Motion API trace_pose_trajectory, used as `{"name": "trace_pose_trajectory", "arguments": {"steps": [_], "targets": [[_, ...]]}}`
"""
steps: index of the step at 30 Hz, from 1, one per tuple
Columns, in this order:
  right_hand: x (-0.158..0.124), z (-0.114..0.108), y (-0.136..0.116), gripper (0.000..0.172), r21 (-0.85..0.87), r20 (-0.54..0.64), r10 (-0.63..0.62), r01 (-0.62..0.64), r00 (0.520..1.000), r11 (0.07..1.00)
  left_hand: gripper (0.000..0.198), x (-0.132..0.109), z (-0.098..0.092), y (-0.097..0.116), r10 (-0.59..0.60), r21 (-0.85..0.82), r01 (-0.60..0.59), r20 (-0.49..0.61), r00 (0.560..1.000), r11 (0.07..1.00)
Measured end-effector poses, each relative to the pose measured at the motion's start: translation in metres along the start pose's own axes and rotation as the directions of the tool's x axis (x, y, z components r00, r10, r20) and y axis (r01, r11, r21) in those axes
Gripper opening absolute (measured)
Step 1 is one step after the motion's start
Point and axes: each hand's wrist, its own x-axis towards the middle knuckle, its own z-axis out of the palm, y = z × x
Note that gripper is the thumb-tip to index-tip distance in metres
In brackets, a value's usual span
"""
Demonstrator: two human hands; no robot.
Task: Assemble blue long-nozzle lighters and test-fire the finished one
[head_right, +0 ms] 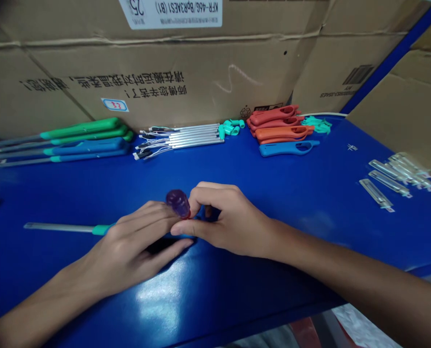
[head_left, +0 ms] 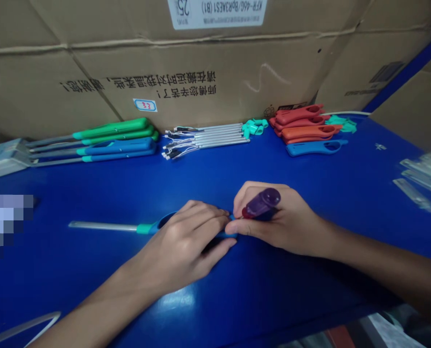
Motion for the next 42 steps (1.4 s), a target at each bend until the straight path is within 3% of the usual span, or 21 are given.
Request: {"name": "trace_pose_trajectory", "arguments": {"steps": [5,13,19,26,31,35,38,40,42], "targets": [[0.002,0.001,0.000,0.012,0.009,-0.028,0.005,-0.005,1.000,1.000,0.013,0.000,-0.001,0.001,0.007,0.005,-0.007,0.000,1.000,1.000],[0.002,-0.008,-0.005,0.006,0.047,0.125,0.001,-0.007,0.992,0.999,0.017,0.001,-0.001,0.001,0.017,0.065,-0.015,-0.029,0.999,0.998],[0.001,-0.005,-0.002,0.011,-0.004,0.043,0.046,-0.046,0.998,0.999,0.017,0.000,-0.001,0.001,-0.004,0.026,0.004,0.001,1.000,1.000],[-0.001,-0.001,0.000,0.013,0.115,0.032,0.098,-0.101,0.995,0.988,0.019,0.000,-0.001,0.001,0.005,0.024,-0.005,-0.003,1.000,1.000],[0.000,-0.007,-0.003,0.007,0.032,0.117,0.010,-0.014,0.993,0.999,0.019,0.000,0.000,-0.001,0.025,0.051,-0.023,-0.035,0.999,0.998],[0.002,-0.011,-0.005,0.015,0.079,0.184,-0.097,0.083,0.978,0.993,0.028,-0.002,-0.001,-0.001,0.021,0.041,-0.020,-0.020,1.000,0.999],[0.003,-0.010,-0.003,0.012,0.056,0.156,-0.098,0.090,0.983,0.994,0.025,-0.002,-0.001,0.000,0.019,0.026,-0.018,-0.022,1.000,0.999],[0.002,-0.007,-0.002,0.004,0.014,0.099,-0.056,0.055,0.993,0.998,0.020,-0.001,-0.001,0.001,0.011,0.018,-0.011,-0.012,1.000,1.000],[0.002,-0.003,0.000,0.006,-0.007,0.043,-0.004,0.005,0.999,1.000,0.016,0.000,-0.001,0.001,0.004,0.014,-0.004,-0.002,1.000,1.000]]}}
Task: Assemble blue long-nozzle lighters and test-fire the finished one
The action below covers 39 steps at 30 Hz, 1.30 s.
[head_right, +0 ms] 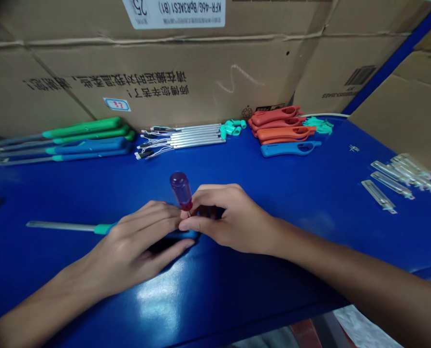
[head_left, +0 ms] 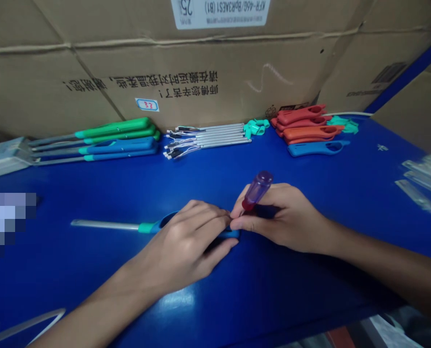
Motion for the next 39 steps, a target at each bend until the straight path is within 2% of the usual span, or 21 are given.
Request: {"name": "trace_pose_trajectory", "arguments": {"steps": [3,7,10,13,17,21,25,32,36,39], "targets": [[0.000,0.005,0.002,0.015,-0.002,-0.069,0.052,-0.052,0.996,0.999,0.013,0.000,0.001,-0.001,-0.005,-0.005,0.005,0.001,1.000,1.000],[0.000,0.008,0.002,0.024,0.015,-0.084,0.101,-0.100,0.991,0.995,0.010,0.001,0.000,-0.001,-0.004,-0.006,0.004,0.004,1.000,1.000],[0.000,0.007,0.001,0.017,0.031,-0.053,0.083,-0.081,0.995,0.996,0.010,0.001,-0.001,0.000,0.006,0.001,-0.006,-0.003,1.000,1.000],[0.000,0.002,-0.001,0.008,0.043,0.014,-0.004,0.003,1.000,0.999,0.013,0.000,-0.001,0.000,0.009,0.035,-0.009,-0.017,1.000,0.999],[0.000,-0.005,-0.004,0.008,0.009,0.114,-0.050,0.050,0.992,0.999,0.020,0.000,0.000,0.000,0.020,0.067,-0.017,-0.047,0.999,0.998],[-0.001,-0.004,-0.002,0.004,0.000,0.062,-0.024,0.024,0.998,1.000,0.020,0.001,-0.001,0.000,0.009,0.033,-0.008,-0.022,1.000,0.999],[0.000,0.000,0.002,0.021,0.071,-0.028,0.009,-0.007,1.000,0.997,0.014,0.002,-0.002,0.001,0.003,0.016,-0.003,-0.004,1.000,1.000],[0.001,0.000,-0.002,0.012,0.079,-0.014,0.104,-0.103,0.994,0.992,0.015,0.003,-0.002,0.001,0.000,0.027,0.000,-0.016,1.000,1.000],[0.000,-0.003,-0.004,0.007,0.088,-0.019,0.119,-0.117,0.993,0.989,0.017,0.002,-0.001,0.001,0.002,0.021,-0.002,-0.009,1.000,1.000],[0.000,-0.007,-0.006,0.010,0.153,0.075,0.148,-0.158,0.986,0.975,0.020,0.001,0.000,0.000,0.001,0.011,-0.001,-0.006,1.000,1.000]]}}
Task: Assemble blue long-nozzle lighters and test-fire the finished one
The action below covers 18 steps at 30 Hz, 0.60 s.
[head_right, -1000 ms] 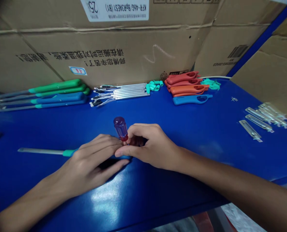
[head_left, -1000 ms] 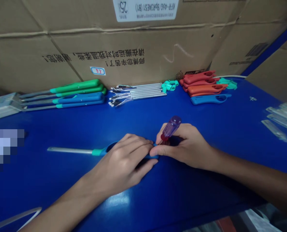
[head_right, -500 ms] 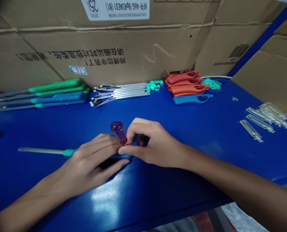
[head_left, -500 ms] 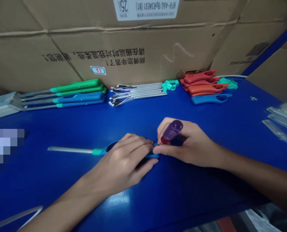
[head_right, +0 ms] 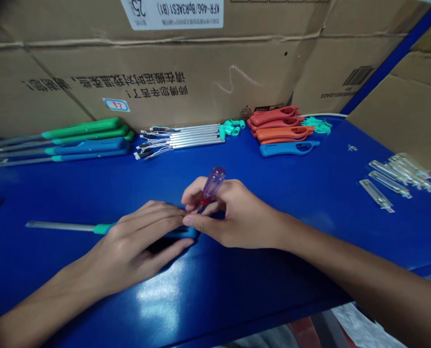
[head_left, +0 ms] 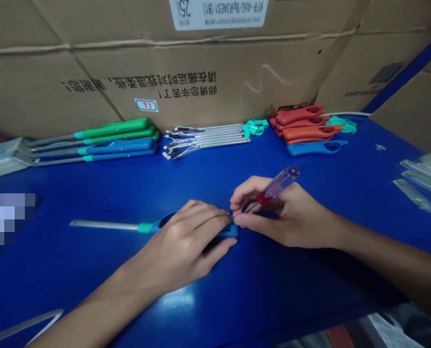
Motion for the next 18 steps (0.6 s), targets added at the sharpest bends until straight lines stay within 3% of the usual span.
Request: {"name": "trace_pose_trajectory", "arguments": {"steps": [5,11,18], "targets": [[-0.0010,-0.0072,-0.0064,0.009,0.114,0.153,0.095,-0.113,0.984,0.987,0.023,-0.0014,-0.0002,-0.0006,0.007,-0.017,-0.008,-0.013,1.000,1.000],[-0.0004,-0.0054,-0.0040,0.005,0.184,0.106,0.123,-0.141,0.987,0.973,0.022,-0.0012,-0.0006,-0.0003,-0.002,-0.026,0.002,0.002,1.000,1.000],[-0.0001,-0.0068,-0.0017,0.002,-0.031,0.081,-0.002,0.005,0.997,0.999,0.020,-0.0001,0.0000,-0.0002,0.007,0.005,-0.007,0.002,1.000,1.000]]}}
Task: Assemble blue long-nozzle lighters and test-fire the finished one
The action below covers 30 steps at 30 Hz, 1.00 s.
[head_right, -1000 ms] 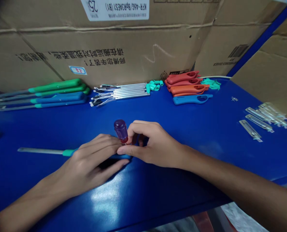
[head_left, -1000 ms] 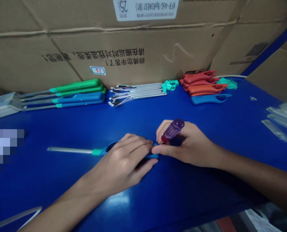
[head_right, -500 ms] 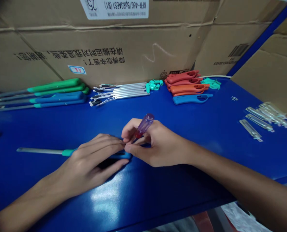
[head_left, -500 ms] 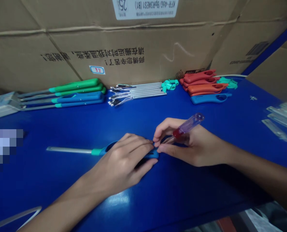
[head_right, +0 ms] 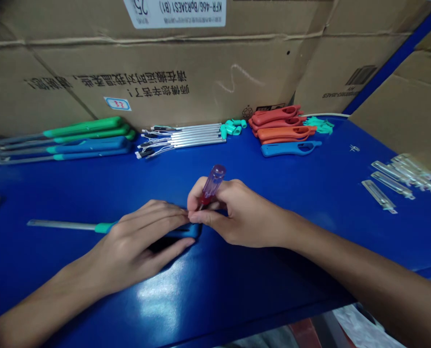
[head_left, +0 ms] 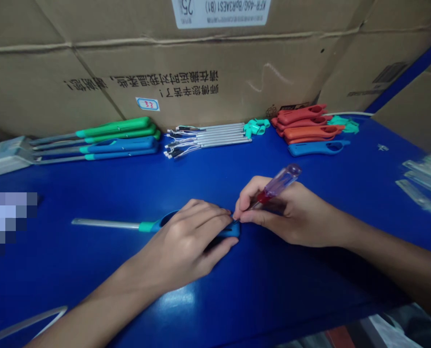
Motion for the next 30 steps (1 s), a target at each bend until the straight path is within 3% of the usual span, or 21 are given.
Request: {"name": "trace_pose_trajectory", "arguments": {"steps": [5,15,20,30], "targets": [[0.001,-0.004,-0.002,0.004,-0.058,0.039,-0.060,0.062,0.997,0.996,0.019,-0.001,-0.001,0.000,-0.006,0.007,0.006,0.006,1.000,1.000],[0.003,0.014,0.012,0.006,-0.208,-0.112,-0.273,0.246,0.955,0.947,0.015,-0.001,0.000,0.001,-0.012,0.004,0.012,0.008,1.000,1.000],[0.005,0.018,0.015,0.018,-0.234,-0.200,-0.233,0.184,0.952,0.955,0.013,0.000,0.000,0.001,-0.007,0.008,0.007,0.004,1.000,1.000],[0.005,0.020,0.015,0.029,-0.204,-0.204,-0.151,0.109,0.967,0.973,0.015,0.000,-0.001,0.002,-0.036,0.012,0.036,0.020,0.999,0.999]]}}
